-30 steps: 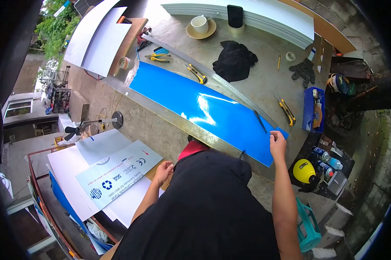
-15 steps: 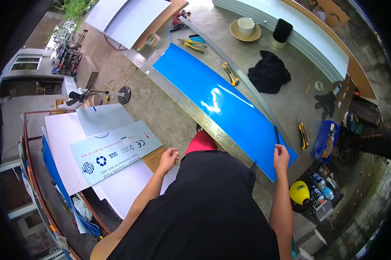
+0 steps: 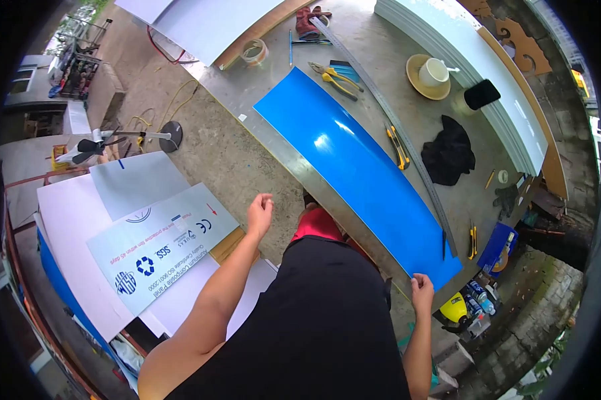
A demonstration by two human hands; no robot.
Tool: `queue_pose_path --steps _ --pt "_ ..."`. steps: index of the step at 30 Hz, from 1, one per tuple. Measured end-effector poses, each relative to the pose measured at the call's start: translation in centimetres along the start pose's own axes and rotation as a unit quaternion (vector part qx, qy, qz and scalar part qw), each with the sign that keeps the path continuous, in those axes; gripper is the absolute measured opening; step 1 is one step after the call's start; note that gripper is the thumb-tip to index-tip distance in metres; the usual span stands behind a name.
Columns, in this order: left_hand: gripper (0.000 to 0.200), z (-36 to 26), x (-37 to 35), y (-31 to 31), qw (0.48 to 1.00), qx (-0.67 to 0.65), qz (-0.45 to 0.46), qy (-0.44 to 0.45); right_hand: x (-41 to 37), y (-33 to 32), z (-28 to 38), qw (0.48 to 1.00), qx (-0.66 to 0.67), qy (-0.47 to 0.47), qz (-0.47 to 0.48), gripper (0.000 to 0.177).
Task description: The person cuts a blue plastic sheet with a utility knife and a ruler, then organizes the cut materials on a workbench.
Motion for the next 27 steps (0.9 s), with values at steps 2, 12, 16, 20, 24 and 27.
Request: queue_pose_path --steps 2,12,16,20,24,27 --pt "0.019 -1.9 3.8 -1.6 0.992 0.062 -0.036 0.101 -1.5 1.6 1.6 0.998 0.032 0.049 0.028 0.016" --pt "0.058 -8.3 13.8 -4.1 0.952 0.175 0.018 0.251 -7.3 9.4 10.0 0.989 0.066 0.105 0.084 0.020" --pt "0.065 -9.4 15.8 -3.9 0.938 0.215 0.035 0.271 -8.3 9.5 11.7 0.989 0.035 0.123 0.077 0.019" --pt "0.072 -10.3 17.5 -3.8 0.924 0.232 0.060 0.298 -8.7 8.8 12.9 0.988 0.032 0.137 0.067 0.020" --pt "0.072 -10.7 18.3 -3.6 0.899 0.264 0.090 0.336 -8.7 9.1 13.9 0.988 0.044 0.136 0.057 0.021" --pt "0.071 -9.8 18.5 -3.0 0.886 0.299 0.133 0.328 -8.8 9.4 15.6 0.992 0.001 0.113 0.055 0.021"
Point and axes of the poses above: each hand's wrist, its own x-axis towards the middle knuckle, its own y-axis out of the palm, z = x × y, the point moved 4 cm from there along x, towards the middle knuckle, and after that the axes turned 7 degrees about y, right-handed, at the moved point
